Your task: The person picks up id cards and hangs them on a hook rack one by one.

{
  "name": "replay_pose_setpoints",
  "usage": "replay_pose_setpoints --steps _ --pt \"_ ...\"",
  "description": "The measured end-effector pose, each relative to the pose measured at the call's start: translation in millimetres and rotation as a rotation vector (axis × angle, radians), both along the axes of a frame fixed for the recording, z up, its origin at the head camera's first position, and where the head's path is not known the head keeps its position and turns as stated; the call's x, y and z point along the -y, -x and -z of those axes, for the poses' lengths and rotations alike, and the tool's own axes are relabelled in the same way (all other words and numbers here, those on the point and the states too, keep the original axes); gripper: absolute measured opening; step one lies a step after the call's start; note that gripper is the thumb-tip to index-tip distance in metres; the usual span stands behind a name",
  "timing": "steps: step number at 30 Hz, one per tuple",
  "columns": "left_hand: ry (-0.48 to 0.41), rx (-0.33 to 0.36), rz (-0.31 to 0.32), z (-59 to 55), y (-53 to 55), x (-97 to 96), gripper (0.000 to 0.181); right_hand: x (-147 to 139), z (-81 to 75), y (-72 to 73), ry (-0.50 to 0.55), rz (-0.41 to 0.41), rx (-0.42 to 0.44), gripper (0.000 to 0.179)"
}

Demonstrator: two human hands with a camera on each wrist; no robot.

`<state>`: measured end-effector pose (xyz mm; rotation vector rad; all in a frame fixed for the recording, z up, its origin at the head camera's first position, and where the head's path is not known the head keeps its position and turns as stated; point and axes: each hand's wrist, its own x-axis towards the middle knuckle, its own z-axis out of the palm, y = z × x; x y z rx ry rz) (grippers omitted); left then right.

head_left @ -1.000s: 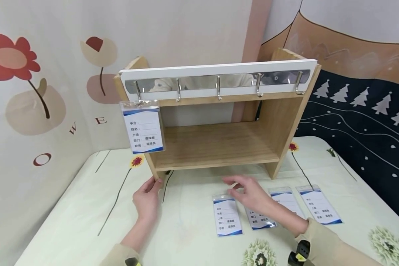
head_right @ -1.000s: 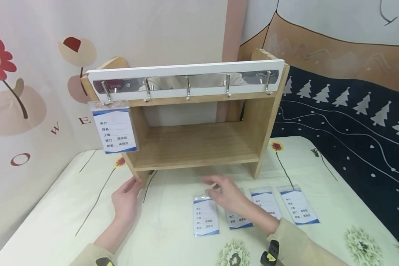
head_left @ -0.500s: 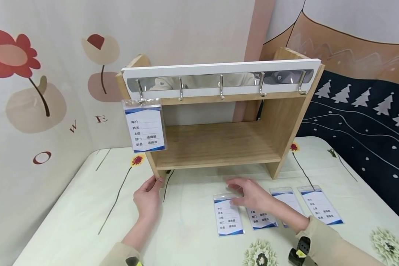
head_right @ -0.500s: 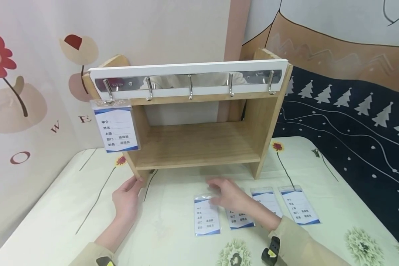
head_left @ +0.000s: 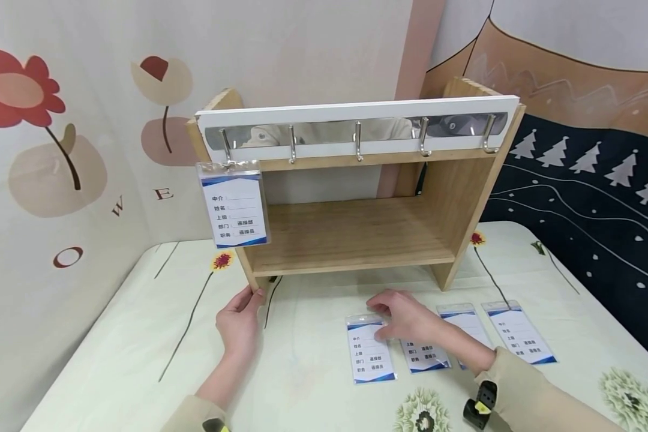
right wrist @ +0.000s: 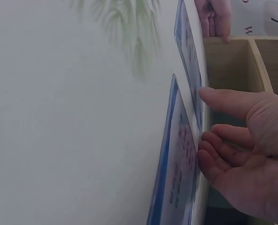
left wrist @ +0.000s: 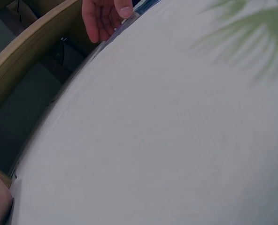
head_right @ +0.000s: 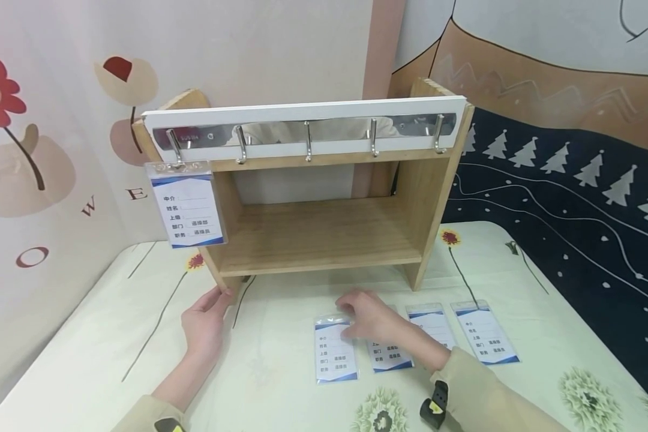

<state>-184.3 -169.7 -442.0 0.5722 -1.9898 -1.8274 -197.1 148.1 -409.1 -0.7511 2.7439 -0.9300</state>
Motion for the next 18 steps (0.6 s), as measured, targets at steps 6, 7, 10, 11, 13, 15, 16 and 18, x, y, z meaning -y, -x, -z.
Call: replay_pose_setpoints --steps 6,7,10,11,13,15,16,18 --pt "0.008 -0.001 0.009 2.2 2.1 0.6 0.037 3.2 0.3 0.0 -0.018 0.000 -0.019 0.051" --pt "0.008 -0.003 0.010 2.4 2.4 0.4 0.037 3.4 -0.4 -0.1 -0.018 0.006 -0.018 0.051" --pt "0.003 -0.013 0.014 3.1 3.0 -0.1 0.038 4.4 -1.9 -0.3 -0.028 0.018 -0.013 0.050" --pt "0.003 -0.013 0.015 3.0 2.9 -0.3 0.038 5.1 -2.1 0.0 -0.034 0.025 -0.008 0.050" --pt "0.005 -0.009 0.013 3.0 2.7 -0.2 0.038 7.1 -3.0 0.9 -0.050 0.038 0.006 0.048" --pt "0.006 -0.006 0.010 3.1 2.5 0.2 0.038 9.2 -3.0 2.7 -0.066 0.041 0.019 0.048" --pt "0.011 0.000 0.008 3.0 2.3 0.4 0.037 10.0 -3.3 3.4 -0.073 0.043 0.025 0.049" --pt "0.012 0.004 0.008 2.4 1.7 0.2 0.037 11.3 -3.9 5.1 -0.087 0.047 0.040 0.049"
